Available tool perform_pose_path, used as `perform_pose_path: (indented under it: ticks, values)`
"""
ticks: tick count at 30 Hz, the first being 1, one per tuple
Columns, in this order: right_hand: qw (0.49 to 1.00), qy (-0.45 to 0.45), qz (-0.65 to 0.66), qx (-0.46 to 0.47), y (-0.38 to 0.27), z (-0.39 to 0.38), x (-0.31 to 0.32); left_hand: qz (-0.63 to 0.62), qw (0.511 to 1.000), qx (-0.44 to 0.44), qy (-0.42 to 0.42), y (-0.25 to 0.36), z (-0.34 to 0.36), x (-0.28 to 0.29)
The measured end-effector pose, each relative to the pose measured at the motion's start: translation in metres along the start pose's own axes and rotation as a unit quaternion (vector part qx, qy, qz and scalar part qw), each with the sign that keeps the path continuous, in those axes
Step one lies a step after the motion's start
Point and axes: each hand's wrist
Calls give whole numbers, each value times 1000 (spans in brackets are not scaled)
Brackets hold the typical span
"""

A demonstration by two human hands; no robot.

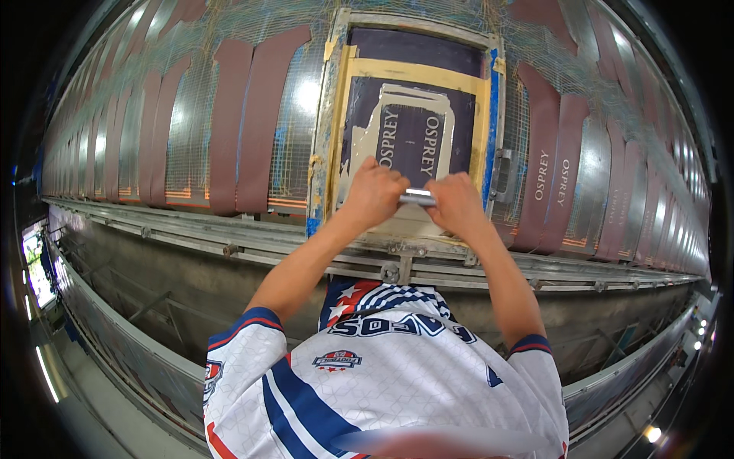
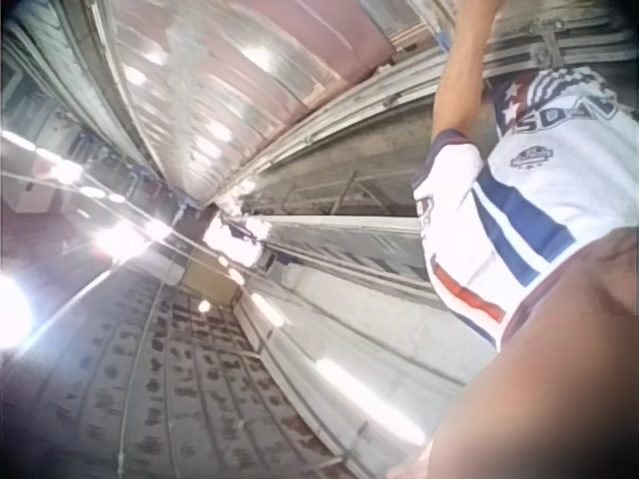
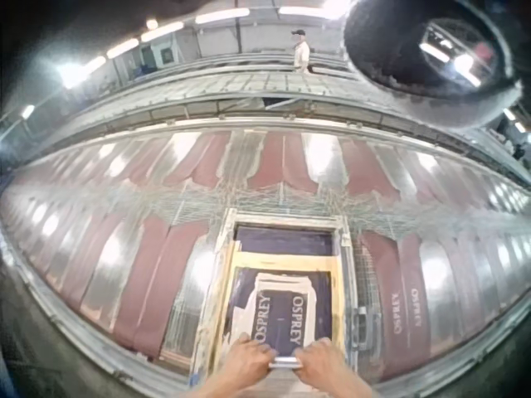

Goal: The person uses a squeegee to pull white ink across a screen-printing frame, repeatedly applying the ink onto a moving fabric surface. The fabric advances between strokes, and the person continues the same motion throughout the clip.

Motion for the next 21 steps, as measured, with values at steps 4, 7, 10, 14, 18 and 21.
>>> perform_pose_path:
  ticks: [4, 7, 10, 14, 18, 21]
  values:
    - [997, 72, -25, 28, 47, 75, 22, 20, 999, -22, 39, -47, 81, 9]
    - [999, 46, -18, -9, 87, 129, 43, 41, 999, -17, -20, -80, 146, 9]
    - [998, -4, -22, -50, 99, 163, 59, 48, 998, -6, -43, -101, 180, 8]
    - [995, -32, 15, -92, 104, 178, 62, 45, 998, 12, -35, -112, 189, 3]
    - [997, 2, 27, -74, 102, 168, 51, 31, 999, -5, -11, -108, 178, -1]
    - [998, 33, 33, -45, 93, 143, 37, 23, 999, -25, 13, -95, 153, -4]
Point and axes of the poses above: each hand's wrist, its own z-axis towards the middle knuckle, its own x-axis out of the back of the hand, y = z × x, and after that the axes turned 6 degrees about y, right-handed
